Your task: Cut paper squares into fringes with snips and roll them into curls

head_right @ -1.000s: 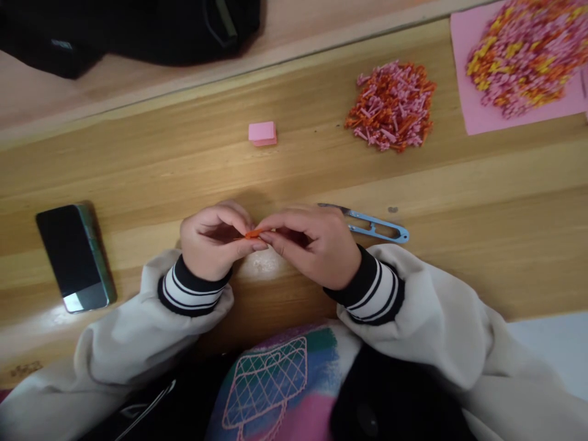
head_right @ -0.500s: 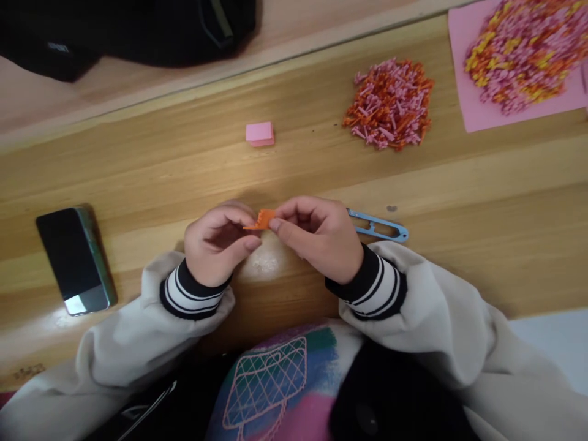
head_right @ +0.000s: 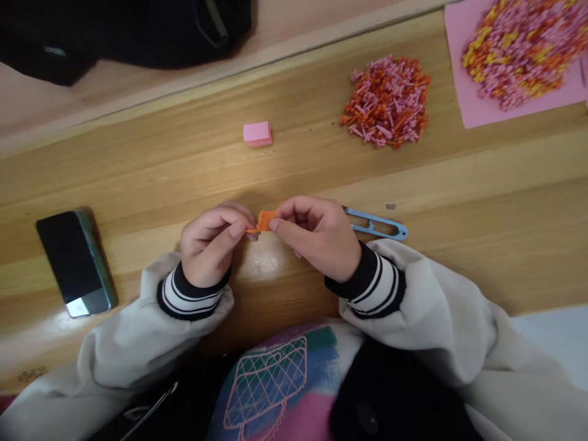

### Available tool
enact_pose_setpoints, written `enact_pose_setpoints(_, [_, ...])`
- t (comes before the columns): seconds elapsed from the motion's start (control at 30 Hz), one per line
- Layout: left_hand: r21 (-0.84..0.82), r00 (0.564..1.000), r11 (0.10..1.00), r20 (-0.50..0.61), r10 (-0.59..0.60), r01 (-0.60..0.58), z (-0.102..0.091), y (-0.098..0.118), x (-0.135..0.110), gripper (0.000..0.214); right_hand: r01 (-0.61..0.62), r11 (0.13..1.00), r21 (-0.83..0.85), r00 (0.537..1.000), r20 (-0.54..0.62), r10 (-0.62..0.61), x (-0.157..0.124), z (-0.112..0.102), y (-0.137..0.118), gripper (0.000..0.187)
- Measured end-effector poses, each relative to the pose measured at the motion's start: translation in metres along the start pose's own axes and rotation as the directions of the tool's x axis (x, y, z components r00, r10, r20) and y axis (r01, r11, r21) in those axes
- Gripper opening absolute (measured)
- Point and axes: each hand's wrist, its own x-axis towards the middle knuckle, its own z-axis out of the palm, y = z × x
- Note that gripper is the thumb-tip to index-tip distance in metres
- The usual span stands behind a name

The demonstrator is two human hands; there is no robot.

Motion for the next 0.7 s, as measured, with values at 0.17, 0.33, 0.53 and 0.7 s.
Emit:
enact_pose_setpoints(0.17, [0.044, 0.999, 0.999, 0.024, 0.028, -0.029, 0.0011, 0.0036, 0.0015, 0.014, -0.003, 1.000, 0.024, 1.000, 0.002, 0.003, 0.0001, 0.0003, -0.0001, 0.009])
enact_pose_setpoints(0.33, [0.073, 0.999, 0.997, 0.041, 0.030, -0.033, 0.0006, 0.0048, 0.0022, 0.013, -0.017, 0.999, 0.032, 1.000, 0.005, 0.017, 0.0006, 0.0008, -0.0007, 0.008])
enact_pose_setpoints(0.53, [0.100, 0.998, 0.994, 0.044, 0.039, -0.043, 0.0007, 0.0048, 0.0029, 0.014, -0.013, 0.999, 0.033, 1.000, 0.008, 0.012, 0.0009, 0.0007, -0.0011, 0.008])
enact_pose_setpoints(0.7, [0.143, 0.998, 0.989, 0.045, 0.042, -0.048, 0.0021, 0.0065, 0.0038, 0.014, -0.013, 0.999, 0.029, 1.000, 0.010, 0.013, 0.0006, 0.0009, -0.0015, 0.008])
